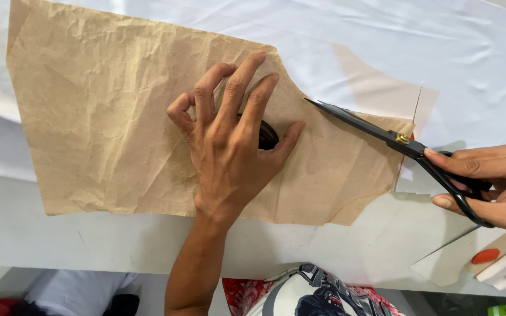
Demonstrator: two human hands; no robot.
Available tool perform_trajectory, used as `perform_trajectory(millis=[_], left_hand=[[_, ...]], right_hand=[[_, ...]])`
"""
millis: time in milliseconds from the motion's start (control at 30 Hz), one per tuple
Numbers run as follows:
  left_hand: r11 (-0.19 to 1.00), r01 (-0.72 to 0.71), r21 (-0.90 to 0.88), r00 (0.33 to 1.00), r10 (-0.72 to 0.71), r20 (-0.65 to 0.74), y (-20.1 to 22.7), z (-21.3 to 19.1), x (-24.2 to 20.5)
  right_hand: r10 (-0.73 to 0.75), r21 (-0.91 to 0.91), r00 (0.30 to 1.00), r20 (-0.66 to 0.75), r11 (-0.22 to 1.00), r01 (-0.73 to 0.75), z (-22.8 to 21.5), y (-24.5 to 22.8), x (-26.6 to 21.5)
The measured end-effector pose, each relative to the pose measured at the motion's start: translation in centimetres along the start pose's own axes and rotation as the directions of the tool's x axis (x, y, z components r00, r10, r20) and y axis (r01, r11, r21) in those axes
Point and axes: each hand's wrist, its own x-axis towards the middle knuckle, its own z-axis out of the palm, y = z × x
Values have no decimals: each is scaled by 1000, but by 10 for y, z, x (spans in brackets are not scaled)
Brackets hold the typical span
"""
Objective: The person places a brown paper pattern onto a white fabric sheet and secures it with a roll of tape. They then use a pair of scissors to cut the fabric along the edges of the pattern, following the shape to create a garment piece.
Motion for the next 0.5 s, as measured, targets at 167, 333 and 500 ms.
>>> perform_trajectory(millis=[167, 333, 500], left_hand=[[1000, 13, -22, 1000, -13, 4, 0, -1, 1], [999, 17, -27, 1000, -17, -4, 0, 0, 1], [999, 20, -31, 1000, -20, -4, -1, 0, 2]], right_hand=[[-5, 0, 1000, -15, 1000, 5, 5, -8, 4], [-3, 12, 999, -33, 1000, 3, 10, -11, 2], [48, 1, 996, -72, 999, -48, 16, -8, -2]])
